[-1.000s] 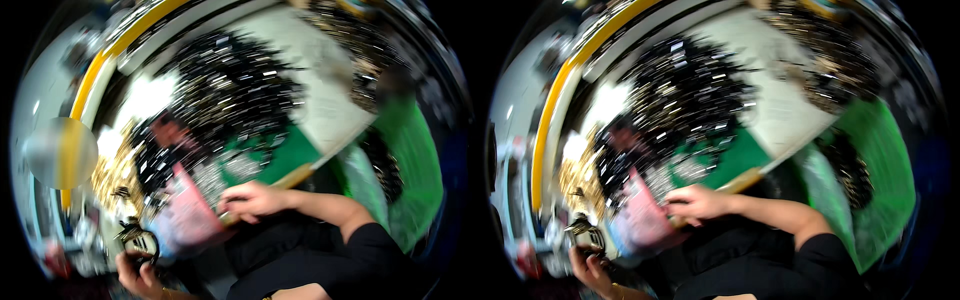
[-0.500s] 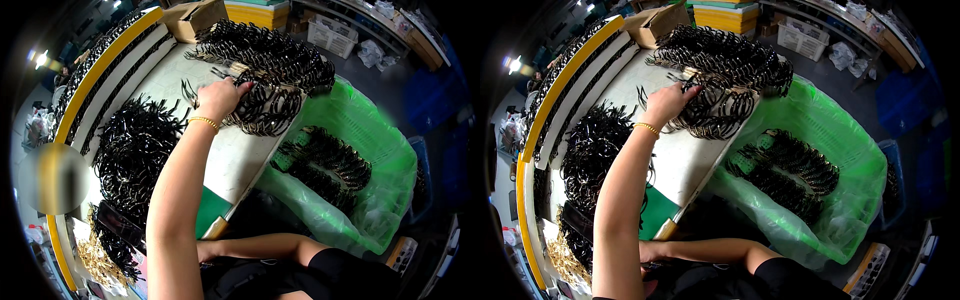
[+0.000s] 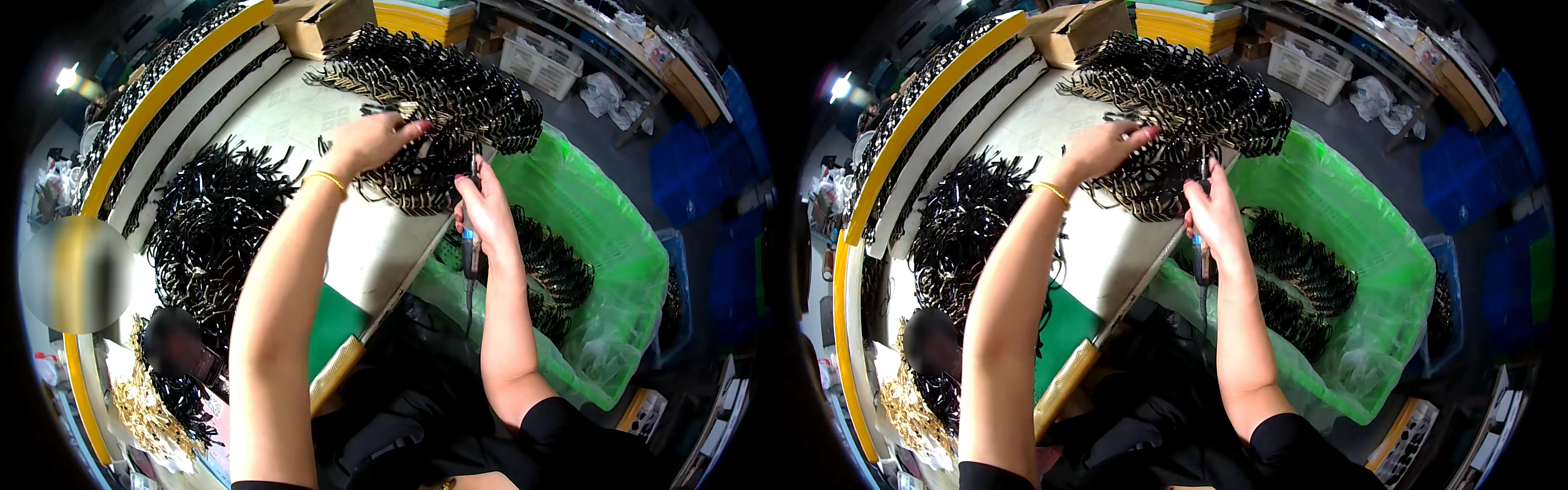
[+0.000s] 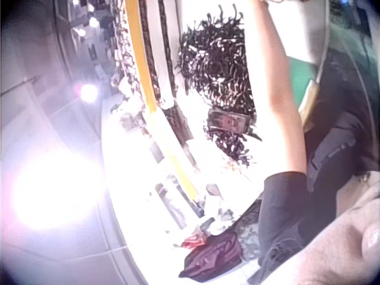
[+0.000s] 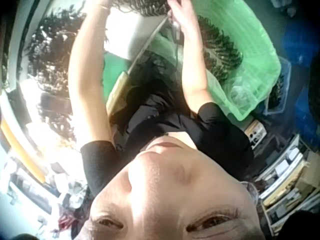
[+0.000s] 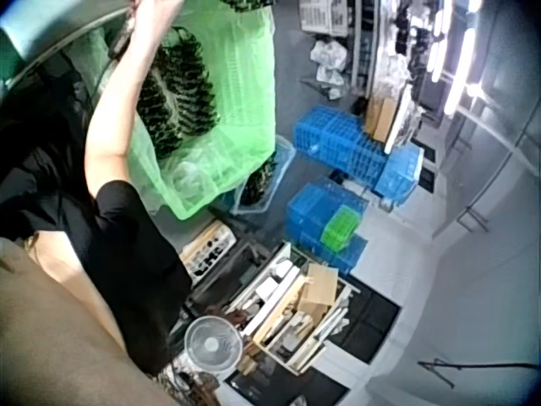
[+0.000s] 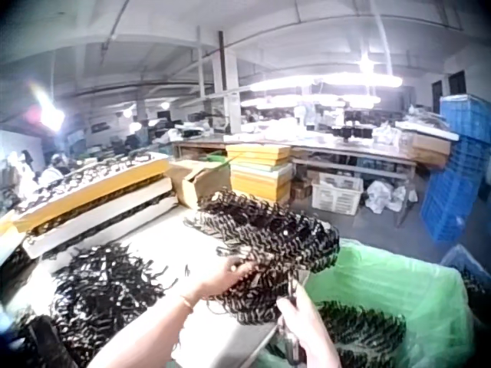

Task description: The person assembles eyeglasses by hand, repeatedly picking up black plastic frames and inserting small metal screws into the hinge areas. The person uses a small screwdriver to tighten the screws and then places the assembled glasses on the table. The process is repeated multiple times with different frames.

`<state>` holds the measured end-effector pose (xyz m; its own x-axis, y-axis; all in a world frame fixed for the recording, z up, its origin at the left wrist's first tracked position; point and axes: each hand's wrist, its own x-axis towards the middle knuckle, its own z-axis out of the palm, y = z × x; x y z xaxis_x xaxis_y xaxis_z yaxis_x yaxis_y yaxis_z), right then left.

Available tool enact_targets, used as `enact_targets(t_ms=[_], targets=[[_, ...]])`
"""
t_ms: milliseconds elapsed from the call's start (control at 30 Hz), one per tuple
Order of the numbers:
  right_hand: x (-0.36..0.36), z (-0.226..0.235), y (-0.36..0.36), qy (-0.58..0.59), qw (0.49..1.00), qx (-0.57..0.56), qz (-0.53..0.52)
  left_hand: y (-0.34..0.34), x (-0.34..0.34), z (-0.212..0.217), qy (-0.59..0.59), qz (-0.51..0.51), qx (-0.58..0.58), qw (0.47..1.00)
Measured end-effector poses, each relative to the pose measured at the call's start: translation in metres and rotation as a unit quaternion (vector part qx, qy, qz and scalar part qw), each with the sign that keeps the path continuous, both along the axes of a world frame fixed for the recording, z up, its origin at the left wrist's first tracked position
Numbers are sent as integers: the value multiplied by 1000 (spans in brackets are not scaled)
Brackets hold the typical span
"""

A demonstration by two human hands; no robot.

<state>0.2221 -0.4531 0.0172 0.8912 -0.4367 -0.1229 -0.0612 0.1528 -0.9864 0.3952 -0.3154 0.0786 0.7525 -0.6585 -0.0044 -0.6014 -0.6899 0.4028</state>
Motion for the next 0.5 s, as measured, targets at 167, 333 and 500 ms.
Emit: enact_targets(t_ms=[167,333,500], targets=[[0,-12,24,1,997,-62,-36,6,-6,-11,-5,2,17,1000],[-8,-10,14,-22,997,-61,37,48,-22,7,-202,-18,18,979],[-58,15,45,-73,988,-124,54,171,-104,42,-324,42,-215,920]])
